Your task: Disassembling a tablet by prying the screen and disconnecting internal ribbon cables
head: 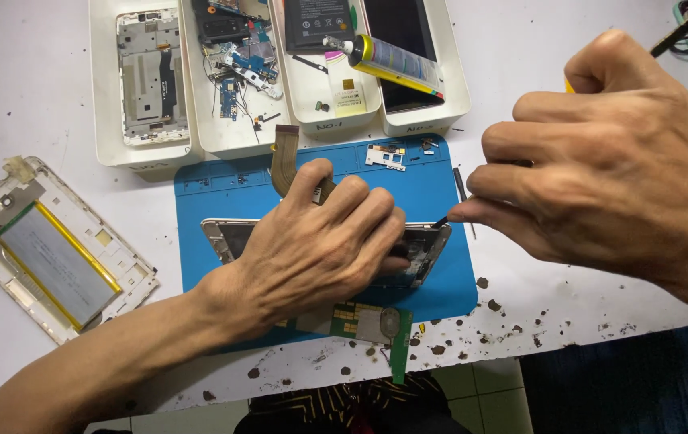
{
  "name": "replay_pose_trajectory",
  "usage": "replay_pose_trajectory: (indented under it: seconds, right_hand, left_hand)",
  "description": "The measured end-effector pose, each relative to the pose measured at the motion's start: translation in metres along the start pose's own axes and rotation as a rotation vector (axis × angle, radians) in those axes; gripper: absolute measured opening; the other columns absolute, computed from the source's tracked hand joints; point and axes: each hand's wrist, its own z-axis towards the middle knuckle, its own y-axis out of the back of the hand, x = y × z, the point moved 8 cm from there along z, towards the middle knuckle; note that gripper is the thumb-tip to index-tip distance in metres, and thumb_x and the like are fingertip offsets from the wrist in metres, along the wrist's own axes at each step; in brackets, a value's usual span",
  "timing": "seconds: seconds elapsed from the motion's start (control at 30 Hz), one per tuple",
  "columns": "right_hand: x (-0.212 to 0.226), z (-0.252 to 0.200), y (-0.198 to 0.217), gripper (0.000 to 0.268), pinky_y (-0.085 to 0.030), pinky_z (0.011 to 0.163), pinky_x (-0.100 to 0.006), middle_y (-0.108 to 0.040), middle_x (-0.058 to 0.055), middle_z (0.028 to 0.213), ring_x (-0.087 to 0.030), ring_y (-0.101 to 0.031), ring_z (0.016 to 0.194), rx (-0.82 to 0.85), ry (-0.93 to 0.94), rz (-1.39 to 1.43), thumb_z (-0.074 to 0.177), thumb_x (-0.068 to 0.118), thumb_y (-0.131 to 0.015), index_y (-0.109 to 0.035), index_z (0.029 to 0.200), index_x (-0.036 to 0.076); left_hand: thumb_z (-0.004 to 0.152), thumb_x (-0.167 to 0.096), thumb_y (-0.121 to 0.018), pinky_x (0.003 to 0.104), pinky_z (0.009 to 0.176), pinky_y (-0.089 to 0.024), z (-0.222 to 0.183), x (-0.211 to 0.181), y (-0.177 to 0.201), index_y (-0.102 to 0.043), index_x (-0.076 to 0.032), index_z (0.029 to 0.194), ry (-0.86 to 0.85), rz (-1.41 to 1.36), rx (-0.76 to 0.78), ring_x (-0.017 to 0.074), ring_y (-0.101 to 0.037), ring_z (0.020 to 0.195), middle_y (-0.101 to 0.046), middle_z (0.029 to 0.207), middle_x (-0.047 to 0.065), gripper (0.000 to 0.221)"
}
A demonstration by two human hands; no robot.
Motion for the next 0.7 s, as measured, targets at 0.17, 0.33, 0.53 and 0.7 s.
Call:
replay_pose_trajectory:
  seconds: [0.17,0.33,0.53,0.7]
  right_hand:
    - [-0.008,0.003,-0.007,0.046,-0.038,0.083,-0.041,-0.060,0.010,0.064,-0.019,-0.062,0.062,0.003,-0.023,0.217,0.104,0.063,-0.064,-0.072,0.076,0.028]
    - [-0.010,0.000,-0.022,0.039,-0.035,0.079,-0.042,-0.067,0.009,0.064,-0.017,-0.063,0.061,0.046,-0.056,0.481,0.091,0.061,-0.071,-0.078,0.078,0.025]
    - [0.014,-0.012,0.022,0.054,-0.040,0.081,-0.040,-0.058,0.007,0.071,-0.022,-0.058,0.065,-0.101,-0.082,0.070,0.112,0.061,-0.068,-0.064,0.073,0.025]
    - [0.030,-0.012,0.024,0.054,-0.041,0.079,-0.040,-0.049,0.003,0.067,-0.021,-0.054,0.063,-0.125,-0.047,0.042,0.116,0.047,-0.063,-0.057,0.070,0.019]
  left_hand:
    - [0.113,-0.056,-0.057,0.036,0.084,-0.043,-0.002,-0.003,-0.001,-0.066,-0.015,0.098,-0.009,-0.002,0.000,0.0177,-0.048,0.078,-0.050,0.087,-0.001,0.044]
    - [0.114,-0.041,-0.051,0.036,0.083,-0.042,-0.001,-0.003,0.004,-0.066,-0.014,0.097,-0.008,0.003,-0.021,0.0183,-0.045,0.076,-0.049,0.085,0.000,0.035]
    - [0.111,-0.054,-0.061,0.037,0.084,-0.043,-0.001,-0.005,0.005,-0.066,-0.014,0.099,-0.009,-0.019,-0.010,0.0193,-0.046,0.077,-0.051,0.087,0.001,0.043]
    - [0.112,-0.031,-0.051,0.037,0.083,-0.044,0.000,-0.007,0.011,-0.067,-0.013,0.100,0.007,-0.041,-0.021,0.0205,-0.046,0.076,-0.050,0.087,0.002,0.027]
